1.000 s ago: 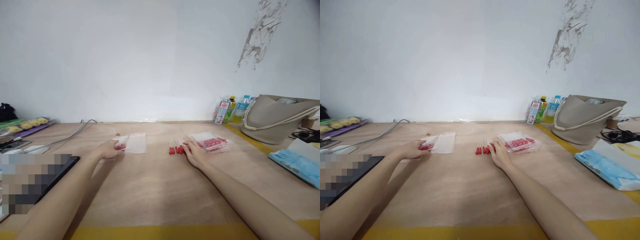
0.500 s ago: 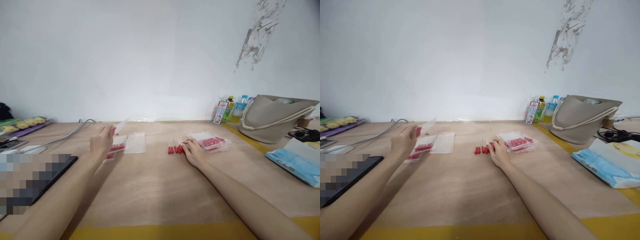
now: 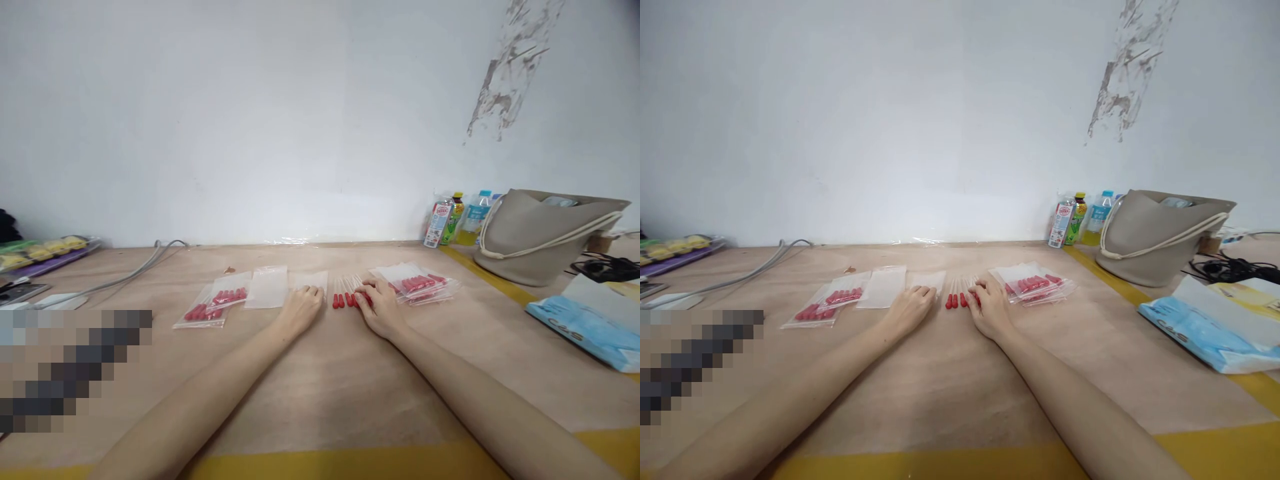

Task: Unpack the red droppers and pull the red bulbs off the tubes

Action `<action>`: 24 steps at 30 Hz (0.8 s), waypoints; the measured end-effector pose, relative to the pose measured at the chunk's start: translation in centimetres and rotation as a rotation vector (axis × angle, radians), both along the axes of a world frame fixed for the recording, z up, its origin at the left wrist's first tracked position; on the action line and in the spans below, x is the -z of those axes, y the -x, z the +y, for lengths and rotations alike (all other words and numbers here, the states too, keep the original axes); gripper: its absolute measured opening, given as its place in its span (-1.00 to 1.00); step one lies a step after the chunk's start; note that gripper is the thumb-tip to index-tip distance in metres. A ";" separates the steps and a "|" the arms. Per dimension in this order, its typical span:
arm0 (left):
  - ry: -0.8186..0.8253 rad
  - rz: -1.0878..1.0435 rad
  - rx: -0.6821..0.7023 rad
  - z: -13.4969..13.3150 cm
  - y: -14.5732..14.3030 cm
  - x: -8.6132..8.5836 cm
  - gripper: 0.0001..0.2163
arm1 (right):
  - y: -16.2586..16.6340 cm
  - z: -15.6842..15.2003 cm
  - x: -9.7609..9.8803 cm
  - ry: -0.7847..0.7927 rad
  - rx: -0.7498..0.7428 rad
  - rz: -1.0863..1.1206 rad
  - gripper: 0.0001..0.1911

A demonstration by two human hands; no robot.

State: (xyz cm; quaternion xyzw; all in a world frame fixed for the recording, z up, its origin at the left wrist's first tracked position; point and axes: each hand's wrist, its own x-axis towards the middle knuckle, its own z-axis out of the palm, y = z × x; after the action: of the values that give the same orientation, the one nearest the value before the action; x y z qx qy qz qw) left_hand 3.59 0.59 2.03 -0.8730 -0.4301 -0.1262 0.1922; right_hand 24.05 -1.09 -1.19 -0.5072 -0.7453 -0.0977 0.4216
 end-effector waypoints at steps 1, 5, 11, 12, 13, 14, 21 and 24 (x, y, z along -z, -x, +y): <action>0.011 -0.034 0.026 -0.2 0.2 0.1 -0.82 | 0.0 -0.1 -0.1 0.001 0.001 -0.017 -0.79; 0.107 -0.272 0.255 -0.8 2.7 0.2 -0.63 | 0.3 -0.7 -0.5 -0.026 0.000 -0.069 -0.82; 0.181 -0.403 0.304 -0.4 5.9 1.3 -0.89 | 2.4 -1.9 -0.9 -0.035 -0.163 -0.127 -0.85; 0.172 -0.404 0.295 -0.3 5.9 1.5 -0.87 | 2.9 -1.9 -0.8 -0.041 -0.189 -0.139 -0.86; 0.161 -0.402 0.292 -0.2 5.8 1.7 -0.85 | 3.3 -1.9 -0.7 -0.051 -0.207 -0.152 -0.86; 0.149 -0.401 0.293 -0.1 5.6 1.8 -0.84 | 3.7 -1.8 -0.6 -0.061 -0.218 -0.165 -0.86; 0.166 -0.481 0.291 -0.7 4.8 2.0 -0.84 | 4.9 -0.8 -0.2 -0.131 -0.246 -0.204 -0.87; 0.202 -0.521 0.275 -1.0 4.8 2.1 -0.85 | 5.0 -0.7 -0.1 -0.135 -0.233 -0.191 -0.86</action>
State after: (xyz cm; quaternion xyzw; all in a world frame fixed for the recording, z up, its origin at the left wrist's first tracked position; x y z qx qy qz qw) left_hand -1.23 -0.44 -0.02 -0.8759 -0.3533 -0.3271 -0.0312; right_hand 19.09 -1.76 -1.05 -0.3764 -0.8275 -0.1458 0.3903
